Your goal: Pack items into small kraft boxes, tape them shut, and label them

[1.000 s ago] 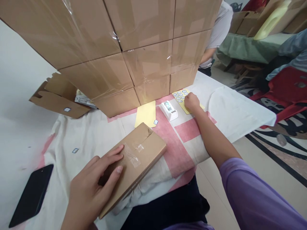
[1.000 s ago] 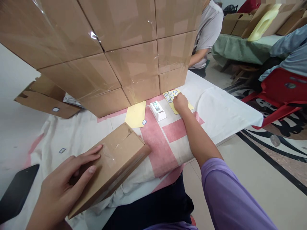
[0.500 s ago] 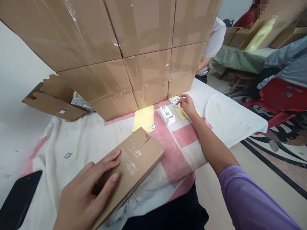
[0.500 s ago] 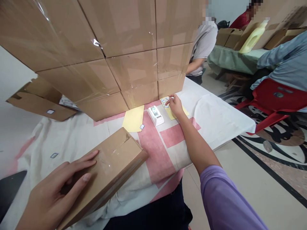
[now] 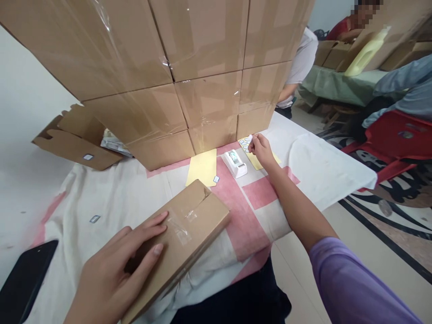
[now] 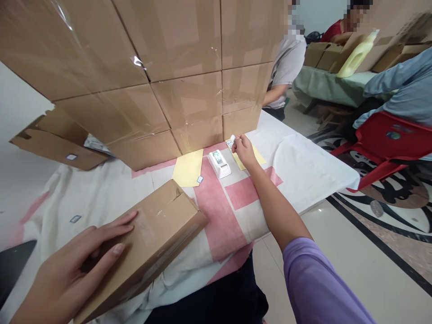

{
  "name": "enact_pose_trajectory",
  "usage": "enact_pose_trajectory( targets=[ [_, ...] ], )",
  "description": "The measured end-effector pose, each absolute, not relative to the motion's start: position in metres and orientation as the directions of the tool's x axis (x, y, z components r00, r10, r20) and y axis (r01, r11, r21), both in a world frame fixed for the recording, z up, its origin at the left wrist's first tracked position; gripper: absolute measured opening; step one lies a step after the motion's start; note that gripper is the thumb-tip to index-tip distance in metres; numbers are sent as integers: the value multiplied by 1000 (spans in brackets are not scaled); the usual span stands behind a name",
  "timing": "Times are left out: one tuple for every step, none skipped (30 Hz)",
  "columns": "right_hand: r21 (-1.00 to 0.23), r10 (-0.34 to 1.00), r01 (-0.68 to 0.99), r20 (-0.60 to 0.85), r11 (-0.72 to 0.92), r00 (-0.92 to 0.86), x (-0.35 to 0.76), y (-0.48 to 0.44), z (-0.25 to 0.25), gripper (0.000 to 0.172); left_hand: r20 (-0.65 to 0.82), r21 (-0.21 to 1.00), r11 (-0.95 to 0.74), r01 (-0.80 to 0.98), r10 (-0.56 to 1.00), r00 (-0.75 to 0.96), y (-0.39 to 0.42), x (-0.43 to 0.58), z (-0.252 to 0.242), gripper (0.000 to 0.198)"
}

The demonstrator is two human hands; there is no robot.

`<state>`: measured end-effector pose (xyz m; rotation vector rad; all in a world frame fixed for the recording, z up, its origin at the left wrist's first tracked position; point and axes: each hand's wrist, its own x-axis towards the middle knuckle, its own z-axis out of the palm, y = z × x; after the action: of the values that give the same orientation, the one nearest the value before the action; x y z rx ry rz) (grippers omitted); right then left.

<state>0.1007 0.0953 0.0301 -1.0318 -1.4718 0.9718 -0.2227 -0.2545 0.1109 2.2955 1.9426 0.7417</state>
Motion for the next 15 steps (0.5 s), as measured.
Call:
enact_pose_trajectory(
  targets=[
    [-946, 950, 102, 297, 306, -95, 100, 94, 32, 33, 336, 321, -221, 921, 936, 108, -254, -224, 111, 28],
    [-943, 945, 98, 307, 318, -109, 99, 92, 34, 36, 345, 308, -231, 923, 931, 118, -253, -225, 112, 28],
    [-937, 938, 93, 323, 335, -124, 98, 90, 35, 37, 350, 298, -238, 924, 928, 127, -252, -225, 112, 29],
    [-929, 929, 90, 344, 358, -139, 97, 89, 36, 37, 352, 291, -241, 926, 927, 130, -252, -226, 113, 29],
    [-920, 918, 91, 367, 382, -151, 96, 87, 37, 36, 350, 289, -243, 926, 927, 134, -252, -226, 113, 29],
    [-910, 909, 97, 386, 404, -159, 95, 86, 38, 34, 347, 288, -242, 927, 928, 134, -252, -225, 112, 30],
    [-901, 902, 114, 397, 418, -169, 94, 85, 38, 31, 344, 289, -236, 928, 930, 130, -252, -225, 112, 30],
    [-896, 901, 143, 395, 421, -179, 94, 84, 39, 28, 342, 289, -231, 929, 931, 126, -252, -225, 111, 31],
    [-891, 905, 187, 380, 413, -190, 93, 83, 39, 24, 340, 289, -224, 931, 933, 119, -253, -225, 111, 31],
    [-882, 910, 244, 359, 404, -208, 93, 82, 40, 21, 338, 288, -217, 933, 934, 113, -253, -226, 110, 32],
    [-863, 912, 307, 340, 400, -231, 94, 81, 42, 18, 335, 287, -210, 935, 936, 107, -254, -226, 110, 32],
    [-836, 910, 371, 325, 404, -259, 94, 79, 44, 17, 330, 285, -200, 937, 939, 100, -255, -227, 109, 33],
    [-802, 903, 427, 314, 418, -293, 95, 76, 47, 17, 323, 282, -196, 939, 941, 100, -255, -228, 109, 34],
    [-766, 892, 469, 309, 439, -330, 96, 73, 51, 17, 319, 277, -198, 940, 942, 105, -255, -229, 109, 34],
    [-733, 876, 495, 305, 466, -373, 96, 70, 55, 18, 314, 273, -198, 942, 943, 107, -256, -230, 109, 35]
  ],
)
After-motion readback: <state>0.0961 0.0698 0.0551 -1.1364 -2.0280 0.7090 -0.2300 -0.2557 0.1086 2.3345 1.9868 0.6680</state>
